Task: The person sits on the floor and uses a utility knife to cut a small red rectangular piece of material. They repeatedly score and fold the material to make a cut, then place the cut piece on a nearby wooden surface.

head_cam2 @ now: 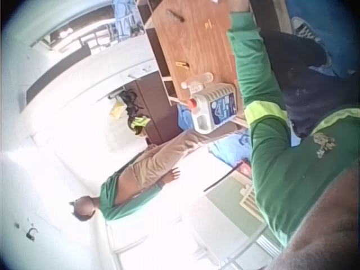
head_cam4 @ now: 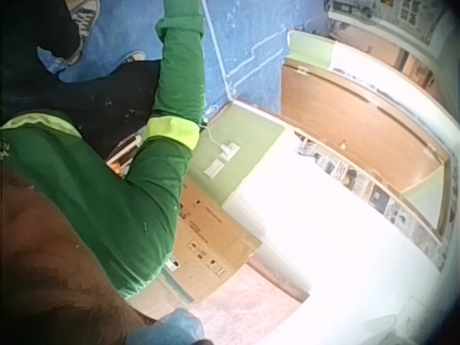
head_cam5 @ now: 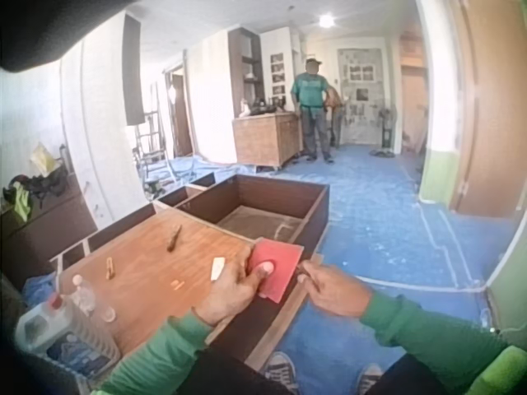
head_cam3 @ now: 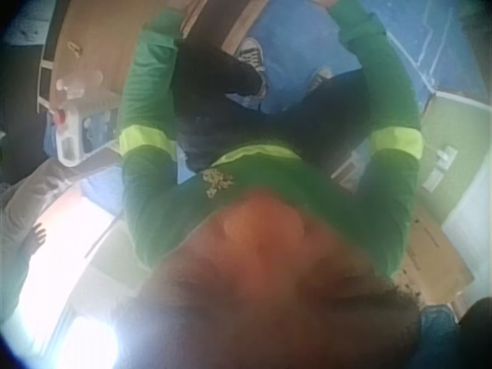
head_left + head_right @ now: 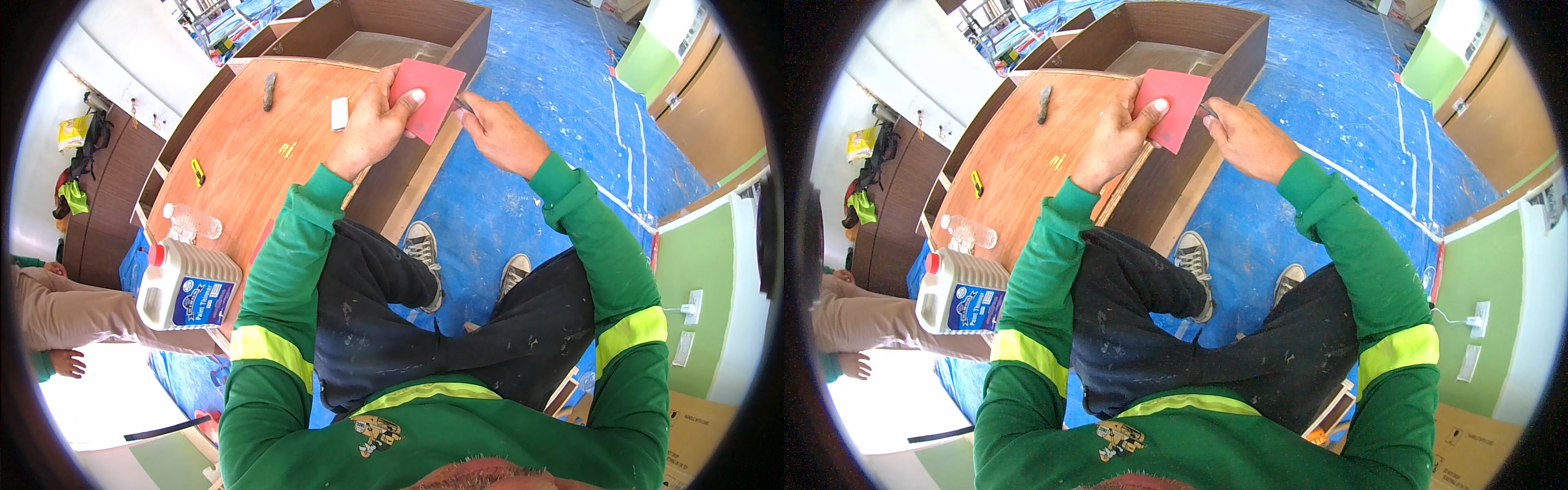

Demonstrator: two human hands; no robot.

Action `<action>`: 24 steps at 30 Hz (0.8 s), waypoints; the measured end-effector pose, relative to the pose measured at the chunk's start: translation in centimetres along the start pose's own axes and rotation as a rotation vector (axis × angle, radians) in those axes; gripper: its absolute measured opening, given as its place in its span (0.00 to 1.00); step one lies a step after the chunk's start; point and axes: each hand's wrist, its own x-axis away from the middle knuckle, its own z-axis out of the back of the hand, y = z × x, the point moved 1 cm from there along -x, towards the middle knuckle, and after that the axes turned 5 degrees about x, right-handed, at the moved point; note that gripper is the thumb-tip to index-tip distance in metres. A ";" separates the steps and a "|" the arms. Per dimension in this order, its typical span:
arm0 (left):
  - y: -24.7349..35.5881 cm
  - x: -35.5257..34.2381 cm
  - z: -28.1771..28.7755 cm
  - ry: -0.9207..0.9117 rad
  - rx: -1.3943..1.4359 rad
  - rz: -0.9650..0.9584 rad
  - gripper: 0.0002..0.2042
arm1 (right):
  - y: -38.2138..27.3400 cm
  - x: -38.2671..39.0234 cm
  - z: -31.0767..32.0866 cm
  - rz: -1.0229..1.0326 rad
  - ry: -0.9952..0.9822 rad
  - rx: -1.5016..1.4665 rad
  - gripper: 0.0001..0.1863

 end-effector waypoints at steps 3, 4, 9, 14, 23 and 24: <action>0.0 0.0 0.1 -0.020 -0.008 0.000 0.24 | -0.1 0.0 0.1 0.021 0.006 0.004 0.19; -0.1 0.0 0.2 -0.029 -0.016 0.000 0.24 | 0.2 0.0 -0.2 0.042 0.014 0.013 0.19; -0.6 -0.2 0.8 -0.088 -0.001 0.061 0.26 | -0.2 0.4 -0.1 0.002 -0.058 0.041 0.17; -0.3 0.0 0.3 -0.071 0.075 0.042 0.27 | -0.2 0.4 0.3 -0.030 -0.101 0.052 0.17; -0.2 0.1 0.2 -0.074 -0.019 0.061 0.26 | -0.3 1.0 1.2 0.020 -0.002 0.010 0.20; 0.0 0.1 0.0 -0.075 -0.014 0.066 0.26 | -0.1 1.0 1.2 0.015 -0.006 0.028 0.20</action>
